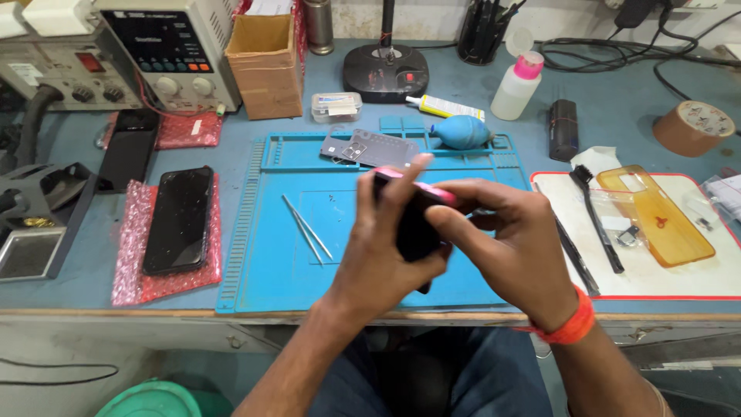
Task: The person disassembles a smartphone at a repair bench, removing the back cover and internal components, peeling a protective film from a replacement part, and fitting the part into the phone body. They then reassemble the phone, pressing the cover into place and pressing along the edges by hand.
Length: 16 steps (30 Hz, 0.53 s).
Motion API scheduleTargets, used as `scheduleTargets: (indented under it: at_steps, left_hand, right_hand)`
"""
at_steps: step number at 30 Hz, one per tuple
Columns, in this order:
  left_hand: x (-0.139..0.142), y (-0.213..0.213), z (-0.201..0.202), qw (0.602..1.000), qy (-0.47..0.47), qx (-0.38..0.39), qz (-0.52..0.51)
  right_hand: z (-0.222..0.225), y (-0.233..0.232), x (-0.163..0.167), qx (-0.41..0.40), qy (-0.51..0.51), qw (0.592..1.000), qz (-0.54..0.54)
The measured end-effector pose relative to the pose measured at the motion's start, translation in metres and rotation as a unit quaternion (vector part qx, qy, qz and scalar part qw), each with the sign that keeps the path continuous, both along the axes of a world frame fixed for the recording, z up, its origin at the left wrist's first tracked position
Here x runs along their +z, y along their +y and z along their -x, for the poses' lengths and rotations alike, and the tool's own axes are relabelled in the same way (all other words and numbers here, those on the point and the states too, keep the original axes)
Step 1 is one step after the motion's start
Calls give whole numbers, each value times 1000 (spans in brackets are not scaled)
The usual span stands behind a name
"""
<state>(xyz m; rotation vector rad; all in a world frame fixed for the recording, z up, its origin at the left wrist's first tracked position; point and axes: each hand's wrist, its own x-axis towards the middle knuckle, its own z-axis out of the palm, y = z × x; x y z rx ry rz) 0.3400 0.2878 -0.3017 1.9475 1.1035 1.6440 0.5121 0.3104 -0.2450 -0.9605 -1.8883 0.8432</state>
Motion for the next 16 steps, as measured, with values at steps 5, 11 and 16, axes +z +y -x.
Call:
scheduleTargets:
  at_steps: [5,11,16]
  left_hand:
    - [-24,9,11,936,-304,-136,115]
    - [-45,19,18,935,-328,-98,95]
    - [-48,17,15,933,-325,-108,106]
  right_hand:
    - [-20,-3,-21,33,-89,995,40]
    - [-15,-5,-48,65,-116,975,179]
    - [-17,0,-49,61,-150,970,182]
